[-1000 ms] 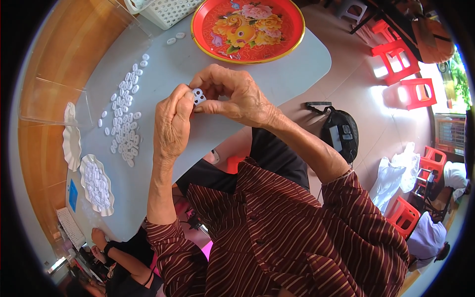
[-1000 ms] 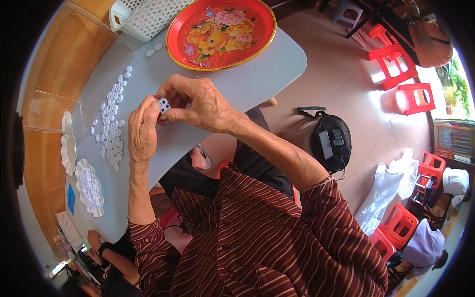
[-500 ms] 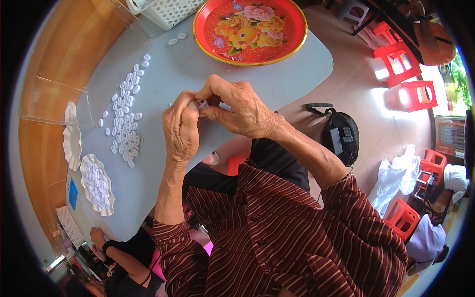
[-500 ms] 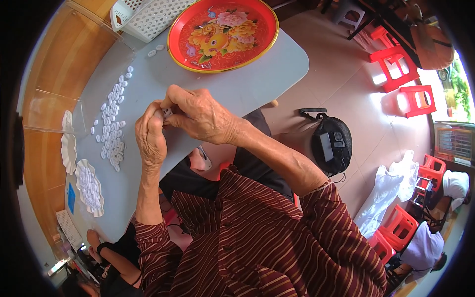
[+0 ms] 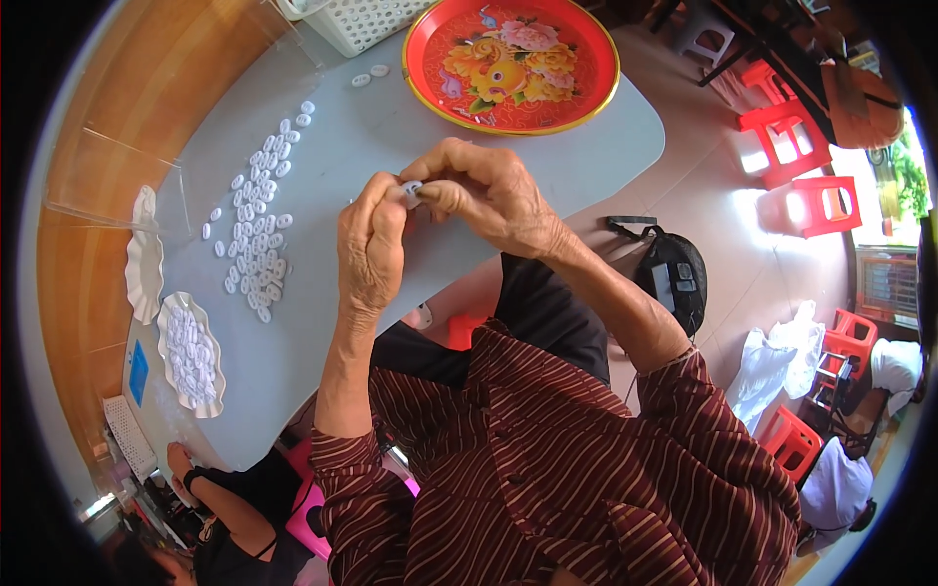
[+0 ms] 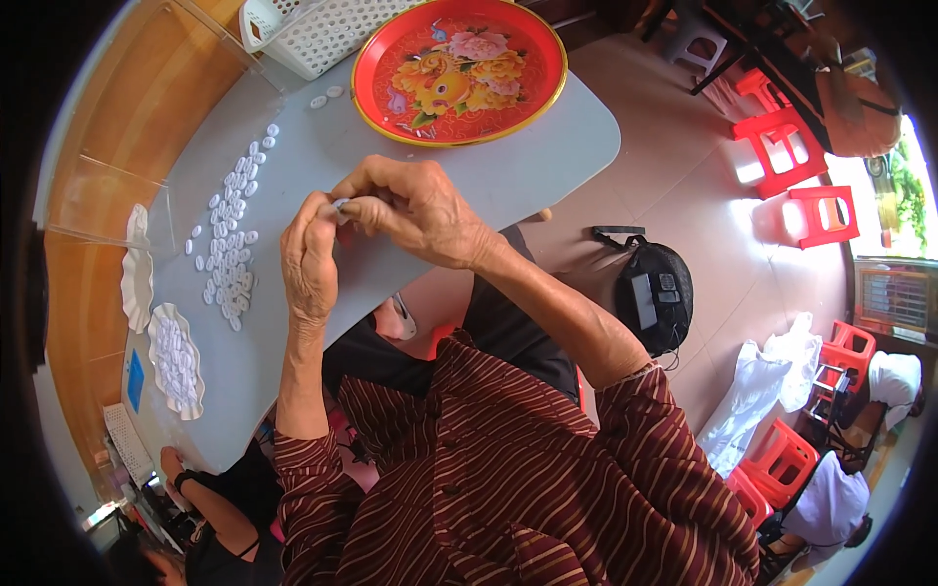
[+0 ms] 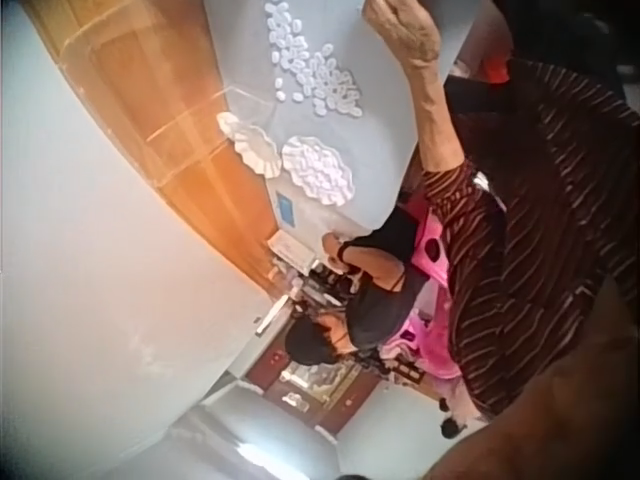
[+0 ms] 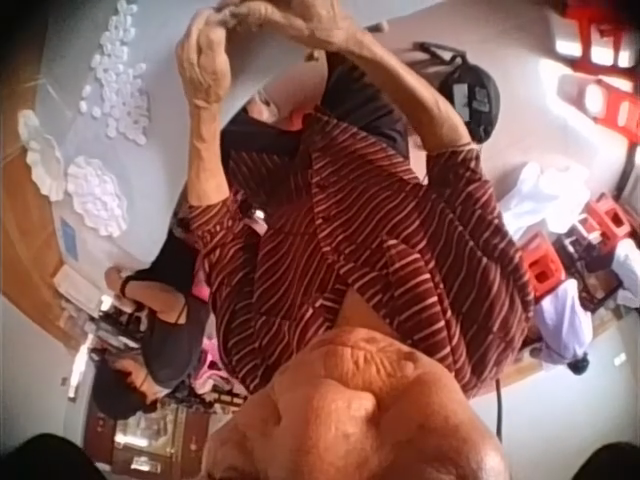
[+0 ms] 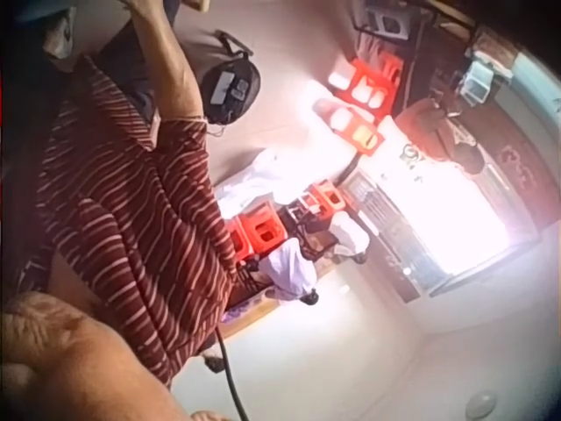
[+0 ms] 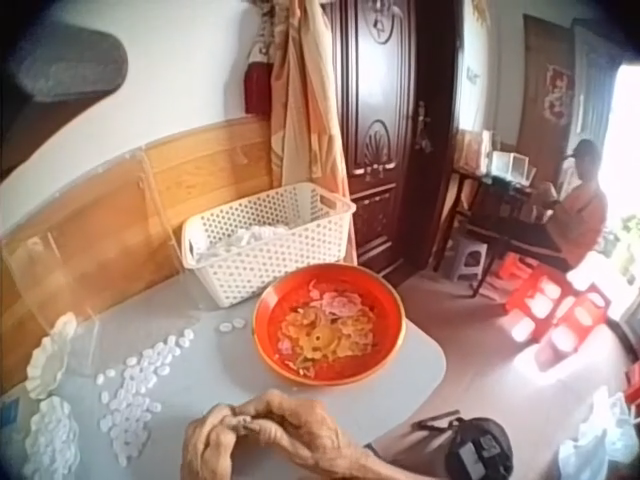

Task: Assembling small white plastic components by hand at a workbench.

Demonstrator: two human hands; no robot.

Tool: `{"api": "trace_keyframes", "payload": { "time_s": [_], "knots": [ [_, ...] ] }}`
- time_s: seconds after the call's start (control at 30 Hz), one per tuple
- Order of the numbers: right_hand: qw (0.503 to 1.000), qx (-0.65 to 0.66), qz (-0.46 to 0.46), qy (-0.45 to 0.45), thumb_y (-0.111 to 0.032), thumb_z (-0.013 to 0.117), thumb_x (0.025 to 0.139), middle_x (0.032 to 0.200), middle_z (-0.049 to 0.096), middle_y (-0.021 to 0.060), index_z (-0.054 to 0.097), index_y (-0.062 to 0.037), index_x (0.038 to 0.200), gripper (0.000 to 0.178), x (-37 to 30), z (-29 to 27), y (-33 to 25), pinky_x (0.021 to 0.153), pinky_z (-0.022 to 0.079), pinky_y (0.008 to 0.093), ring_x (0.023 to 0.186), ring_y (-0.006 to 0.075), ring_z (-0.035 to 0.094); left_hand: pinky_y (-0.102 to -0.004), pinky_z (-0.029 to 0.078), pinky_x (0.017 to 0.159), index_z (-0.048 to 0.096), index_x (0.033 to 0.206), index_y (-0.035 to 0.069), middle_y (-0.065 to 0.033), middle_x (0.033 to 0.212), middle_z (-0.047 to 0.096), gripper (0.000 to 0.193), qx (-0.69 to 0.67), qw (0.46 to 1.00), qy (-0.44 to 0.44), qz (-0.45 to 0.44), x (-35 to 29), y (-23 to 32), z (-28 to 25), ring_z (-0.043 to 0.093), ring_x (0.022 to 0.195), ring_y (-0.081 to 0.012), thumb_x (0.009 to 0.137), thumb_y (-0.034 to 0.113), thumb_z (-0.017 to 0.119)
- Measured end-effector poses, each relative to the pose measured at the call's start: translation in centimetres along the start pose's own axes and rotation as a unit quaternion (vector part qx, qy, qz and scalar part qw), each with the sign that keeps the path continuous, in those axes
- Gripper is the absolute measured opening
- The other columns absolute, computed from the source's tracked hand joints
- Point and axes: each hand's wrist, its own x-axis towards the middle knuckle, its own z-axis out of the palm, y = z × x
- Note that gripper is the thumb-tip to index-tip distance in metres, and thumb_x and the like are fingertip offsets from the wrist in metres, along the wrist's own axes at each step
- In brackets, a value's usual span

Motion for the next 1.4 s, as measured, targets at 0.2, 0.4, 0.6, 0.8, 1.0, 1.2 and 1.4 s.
{"api": "trace_keyframes", "payload": {
  "time_s": [0.2,0.4,0.6,0.8,1.0,1.2,1.4],
  "knots": [
    [0.999,-0.005,0.032,0.003,-0.009,0.059,0.091,0.078,0.060,0.0032,0.059,0.0029,0.098,0.014,0.0,0.3,0.1,0.062,0.048,0.0222,0.068,0.0072,0.057,-0.0271,0.036,0.055,0.052,0.088,0.000,-0.0015,0.067,0.045,0.023,-0.031,0.999,0.028,0.004,-0.6,1.2,0.4,0.039,0.062,-0.0095,0.095,0.021,0.046],
    [0.994,-0.081,-0.051,0.048,-0.008,0.059,0.086,0.070,0.062,0.0041,0.060,0.0030,0.091,0.012,3.7,-0.4,-1.0,0.056,0.047,0.0226,0.062,0.0072,0.059,-0.0245,0.036,0.054,0.053,0.091,0.000,-0.0012,0.064,0.045,0.020,-0.070,0.997,0.022,-0.029,-3.9,1.6,0.7,0.039,0.059,-0.0079,0.095,0.018,0.048],
    [0.958,-0.199,-0.141,0.154,-0.012,0.057,0.087,0.065,0.061,0.0044,0.063,0.0011,0.085,0.015,18.4,-5.3,-6.2,0.052,0.046,0.0258,0.058,0.0113,0.057,-0.0233,0.034,0.051,0.053,0.088,-0.001,-0.0011,0.062,0.046,0.018,-0.092,0.994,0.035,-0.044,-7.5,1.8,0.5,0.039,0.055,-0.0071,0.094,0.016,0.048],
    [0.863,-0.396,-0.291,0.114,-0.015,0.061,0.083,0.070,0.064,0.0126,0.063,0.0016,0.089,0.017,20.0,-6.2,-1.1,0.058,0.048,0.0332,0.062,0.0227,0.061,-0.0221,0.036,0.054,0.054,0.087,-0.001,-0.0009,0.064,0.049,0.018,-0.133,0.976,0.163,-0.059,-8.2,-0.3,-1.4,0.043,0.057,-0.0079,0.094,0.013,0.045],
    [0.914,-0.316,-0.162,-0.197,-0.006,0.062,0.080,0.079,0.066,0.0124,0.064,-0.0008,0.088,0.010,12.2,5.7,1.6,0.066,0.051,0.0331,0.070,0.0240,0.064,-0.0231,0.036,0.054,0.056,0.087,-0.001,-0.0033,0.065,0.052,0.021,-0.074,0.979,0.179,-0.063,-8.9,-0.2,-2.1,0.045,0.059,-0.0085,0.096,0.015,0.045],
    [0.896,-0.336,-0.173,-0.232,-0.003,0.060,0.077,0.081,0.066,0.0131,0.065,-0.0015,0.087,0.011,12.8,8.7,3.6,0.068,0.051,0.0366,0.073,0.0297,0.064,-0.0234,0.036,0.053,0.056,0.088,-0.002,-0.0026,0.064,0.051,0.021,-0.078,0.980,0.177,-0.045,-8.7,0.0,-1.8,0.044,0.058,-0.0087,0.096,0.015,0.045],
    [0.897,-0.301,-0.171,-0.275,-0.003,0.060,0.076,0.077,0.066,0.0129,0.064,-0.0019,0.084,0.009,12.3,8.6,4.0,0.066,0.051,0.0370,0.070,0.0292,0.063,-0.0242,0.038,0.053,0.055,0.088,-0.002,-0.0039,0.064,0.050,0.021,-0.075,0.979,0.183,-0.040,-8.7,-0.4,-1.8,0.044,0.058,-0.0094,0.096,0.014,0.046]
  ]
}}
